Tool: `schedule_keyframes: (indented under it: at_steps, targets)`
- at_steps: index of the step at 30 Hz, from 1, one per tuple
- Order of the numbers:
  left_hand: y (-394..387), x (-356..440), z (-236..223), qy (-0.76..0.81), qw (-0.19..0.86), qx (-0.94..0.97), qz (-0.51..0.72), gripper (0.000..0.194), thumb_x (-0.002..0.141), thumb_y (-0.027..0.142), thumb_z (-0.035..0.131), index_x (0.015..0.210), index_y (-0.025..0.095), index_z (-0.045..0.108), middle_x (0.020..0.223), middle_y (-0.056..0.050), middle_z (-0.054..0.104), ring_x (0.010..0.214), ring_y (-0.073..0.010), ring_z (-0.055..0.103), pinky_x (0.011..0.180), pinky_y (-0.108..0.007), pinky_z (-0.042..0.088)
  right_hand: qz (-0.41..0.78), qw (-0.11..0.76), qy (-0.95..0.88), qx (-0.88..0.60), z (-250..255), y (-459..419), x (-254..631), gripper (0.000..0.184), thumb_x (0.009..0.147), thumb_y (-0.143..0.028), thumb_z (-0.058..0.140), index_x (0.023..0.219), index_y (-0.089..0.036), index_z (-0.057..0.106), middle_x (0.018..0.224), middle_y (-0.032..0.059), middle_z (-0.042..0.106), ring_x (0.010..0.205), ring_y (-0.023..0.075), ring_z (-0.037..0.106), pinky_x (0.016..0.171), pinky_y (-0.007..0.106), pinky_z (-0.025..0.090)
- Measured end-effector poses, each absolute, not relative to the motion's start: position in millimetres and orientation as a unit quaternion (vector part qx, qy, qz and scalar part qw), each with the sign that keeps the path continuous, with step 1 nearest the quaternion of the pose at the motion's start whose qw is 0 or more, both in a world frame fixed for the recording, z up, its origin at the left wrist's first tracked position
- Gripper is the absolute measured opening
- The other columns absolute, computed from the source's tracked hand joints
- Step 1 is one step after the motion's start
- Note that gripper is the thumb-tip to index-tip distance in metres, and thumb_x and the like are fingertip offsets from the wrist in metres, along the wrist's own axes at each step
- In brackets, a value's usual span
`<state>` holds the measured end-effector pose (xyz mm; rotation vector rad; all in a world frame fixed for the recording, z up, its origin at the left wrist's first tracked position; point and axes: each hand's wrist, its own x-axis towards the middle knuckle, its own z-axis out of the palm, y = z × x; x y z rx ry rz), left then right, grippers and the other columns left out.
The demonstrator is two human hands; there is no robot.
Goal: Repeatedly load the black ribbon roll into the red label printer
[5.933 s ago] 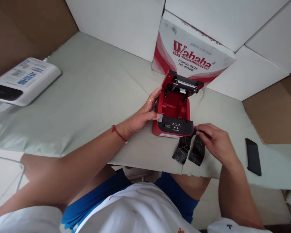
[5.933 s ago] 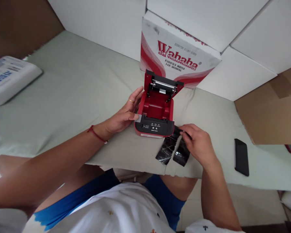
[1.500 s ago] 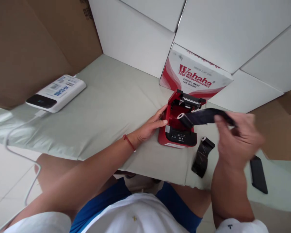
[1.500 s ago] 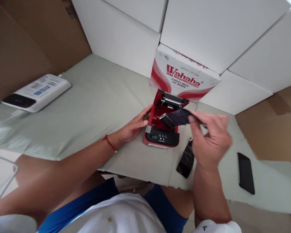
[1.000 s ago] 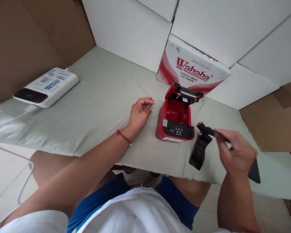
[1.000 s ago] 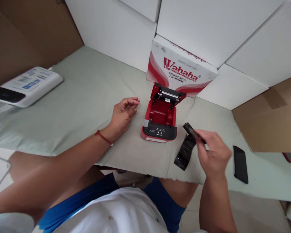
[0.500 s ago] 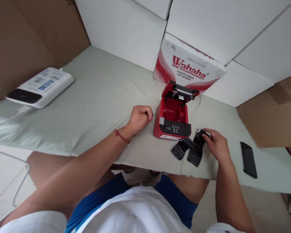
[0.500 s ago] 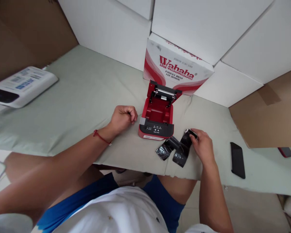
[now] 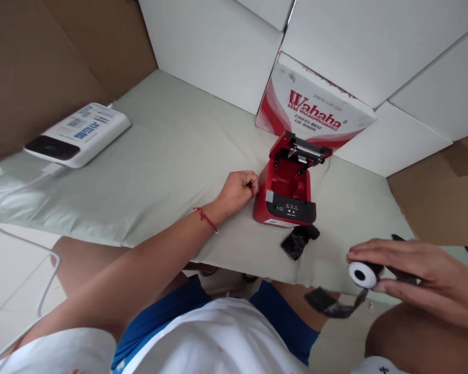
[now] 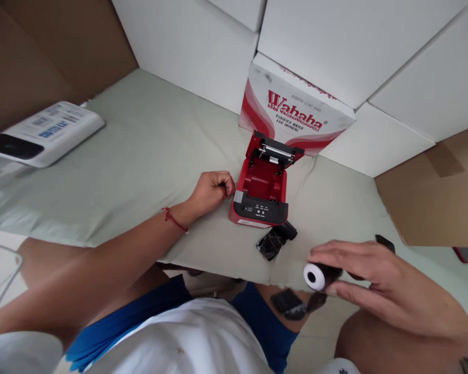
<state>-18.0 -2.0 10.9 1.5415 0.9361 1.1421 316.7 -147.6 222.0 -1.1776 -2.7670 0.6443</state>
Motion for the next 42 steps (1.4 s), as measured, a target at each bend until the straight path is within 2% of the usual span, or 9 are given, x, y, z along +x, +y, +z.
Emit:
schedule_keyframes:
  at_steps: [5,9,14,18,25,28,33,37,42]
  targets:
    - [-3,-18,8,0.402,0.444,0.627,0.498,0.021,0.057,0.007,0.046,0.061,0.021,0.062,0.067,0.001,0.066,0.066,-0.0143,0.059,0.066,-0.029,0.045,0.212,0.107,-0.846,-0.478,211,-86,251,0.037,0.106,-0.045,0.069,0.138,-0.032,0.08,0.127,0.0023,0.086,0.106,0.0248,0.083,0.085,0.033,0.067]
    - [-22,-20,13,0.413,0.34,0.628,0.565,0.025,0.07,0.002,0.047,0.072,0.021,0.064,0.077,-0.001,0.066,0.073,-0.0149,0.062,0.07,-0.029,0.05,0.193,0.031,-0.811,-0.552,179,-31,210,0.034,0.101,-0.026,0.063,0.13,-0.022,0.081,0.119,0.0062,0.086,0.1,0.0249,0.078,0.087,0.035,0.06]
    - [-74,-17,27,0.362,0.181,0.703,0.585,0.05,0.086,0.007,0.057,0.132,0.023,0.068,0.133,-0.012,0.069,0.121,-0.0254,0.071,0.099,-0.042,0.062,0.133,-0.126,-0.807,-0.561,165,-5,183,0.038,0.103,-0.017,0.06,0.136,-0.018,0.077,0.134,0.0116,0.082,0.114,0.0263,0.076,0.093,0.033,0.053]
    - [-102,-6,32,0.291,0.105,0.783,0.54,0.07,0.093,0.015,0.061,0.161,0.024,0.049,0.15,-0.016,0.068,0.147,-0.0321,0.062,0.128,-0.055,0.049,0.099,-0.19,-0.807,-0.551,155,5,172,0.027,0.102,-0.019,0.062,0.121,-0.013,0.081,0.121,0.0181,0.083,0.106,0.03,0.076,0.08,0.035,0.049]
    - [-98,13,35,0.302,0.011,0.794,0.528,0.02,0.105,0.019,0.068,0.123,0.024,0.074,0.118,-0.004,0.086,0.131,-0.0236,0.073,0.126,-0.045,0.048,0.081,-0.208,-0.812,-0.539,155,3,169,0.021,0.101,-0.023,0.068,0.114,-0.019,0.084,0.117,0.0152,0.084,0.102,0.0284,0.077,0.076,0.034,0.049]
    - [-97,13,38,0.283,-0.007,0.785,0.551,0.016,0.106,0.016,0.069,0.117,0.024,0.077,0.109,0.0,0.088,0.122,-0.0195,0.075,0.124,-0.041,0.049,0.102,-0.115,-0.833,-0.531,175,-14,182,0.027,0.106,-0.03,0.064,0.123,-0.025,0.084,0.118,0.0078,0.086,0.102,0.024,0.078,0.084,0.032,0.054]
    - [-100,11,41,0.263,-0.012,0.791,0.552,0.027,0.1,0.01,0.067,0.121,0.024,0.077,0.113,0.0,0.088,0.125,-0.0193,0.074,0.126,-0.041,0.048,0.015,0.276,-0.79,-0.547,188,-14,207,0.033,0.111,-0.042,0.057,0.112,-0.026,0.086,0.106,0.0045,0.087,0.097,0.026,0.079,0.093,0.041,0.059]
    - [-103,12,42,0.261,-0.025,0.793,0.551,0.029,0.098,0.01,0.07,0.122,0.024,0.078,0.116,-0.002,0.087,0.129,-0.0193,0.071,0.127,-0.041,0.048,-0.075,0.272,-0.815,-0.507,163,9,212,0.043,0.114,-0.045,0.05,0.129,-0.019,0.081,0.127,0.0133,0.084,0.119,0.0327,0.075,0.112,0.052,0.053]
    - [-109,11,45,0.268,-0.031,0.8,0.536,0.032,0.099,0.01,0.068,0.125,0.025,0.078,0.119,-0.001,0.087,0.132,-0.019,0.068,0.13,-0.04,0.045,-0.061,0.235,-0.823,-0.514,146,-17,211,0.046,0.118,-0.045,0.045,0.128,-0.019,0.081,0.121,0.0123,0.086,0.109,0.0308,0.077,0.1,0.047,0.059]
